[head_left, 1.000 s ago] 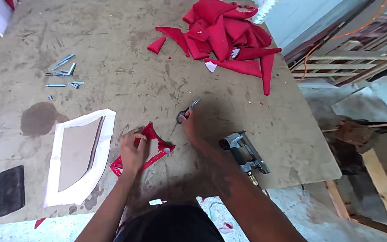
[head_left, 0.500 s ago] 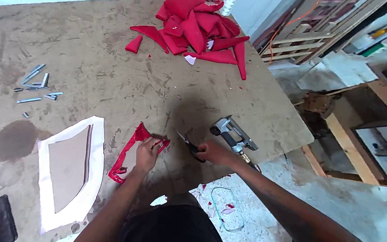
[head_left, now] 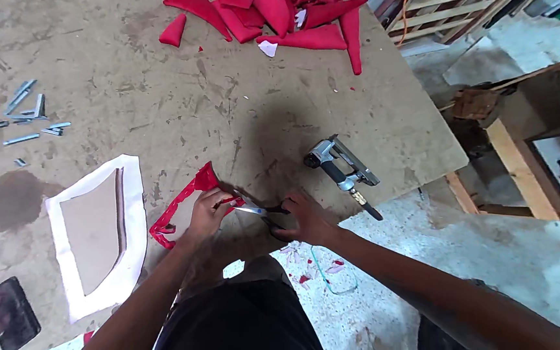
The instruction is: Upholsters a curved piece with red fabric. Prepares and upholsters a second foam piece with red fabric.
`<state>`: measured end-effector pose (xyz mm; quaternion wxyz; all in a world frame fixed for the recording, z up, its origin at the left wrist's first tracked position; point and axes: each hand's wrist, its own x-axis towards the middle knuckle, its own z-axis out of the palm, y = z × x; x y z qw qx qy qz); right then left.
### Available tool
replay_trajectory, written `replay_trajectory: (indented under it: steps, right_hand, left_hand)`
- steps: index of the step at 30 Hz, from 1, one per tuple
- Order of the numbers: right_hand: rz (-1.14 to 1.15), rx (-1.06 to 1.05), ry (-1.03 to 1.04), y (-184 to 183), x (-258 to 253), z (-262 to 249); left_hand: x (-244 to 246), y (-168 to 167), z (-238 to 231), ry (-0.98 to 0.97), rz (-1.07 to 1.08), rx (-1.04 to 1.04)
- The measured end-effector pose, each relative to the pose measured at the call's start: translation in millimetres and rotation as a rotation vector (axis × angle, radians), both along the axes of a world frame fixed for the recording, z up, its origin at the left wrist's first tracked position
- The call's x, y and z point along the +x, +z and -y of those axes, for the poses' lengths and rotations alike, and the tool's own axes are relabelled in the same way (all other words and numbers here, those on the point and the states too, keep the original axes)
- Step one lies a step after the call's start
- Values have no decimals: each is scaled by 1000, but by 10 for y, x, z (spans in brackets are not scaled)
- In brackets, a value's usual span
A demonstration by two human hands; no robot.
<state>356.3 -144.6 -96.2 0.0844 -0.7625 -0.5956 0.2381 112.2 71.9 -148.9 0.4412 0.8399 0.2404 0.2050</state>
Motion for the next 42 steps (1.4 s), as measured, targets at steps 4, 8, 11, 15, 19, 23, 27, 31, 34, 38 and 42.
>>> replay_trajectory:
  steps: [4,8,11,15,19,23,27,31,34,38,42]
  right_hand:
    - [1,38,-10,-240,-192,-261]
    - [50,69,-3,-405,-269,-249]
    - [-6,134,77,-468,-269,-125]
    - [-57,151,36,-462,-355,-53]
    - [-40,172,-133,-422,-644,-177]
    - [47,224,-297,-438,-986,-415]
    - [130,196,-330,-380,-1156,-663]
    - [109,120,-393,-287,-1279,-793]
    - [72,148,-429,-259,-1430,-669]
    - [53,108,-423,-133,-1586,-427]
    - [84,77,-480,-133,-1721,-620]
  left_hand:
    - [-11,-110,100,31,93,256]
    - [-33,-128,105,59,121,252]
    - [-55,-152,95,38,140,237]
    - [-63,-168,142,-53,220,214]
    - [-139,-14,219,2,279,115]
    - [-221,247,-159,488,-277,130]
    - [-25,166,-495,535,-547,154]
    - [73,19,-271,447,-413,351]
    - [-65,-9,-265,550,-199,244]
    - [-243,160,-444,683,-309,23]
    - [-62,149,-499,560,-495,98]
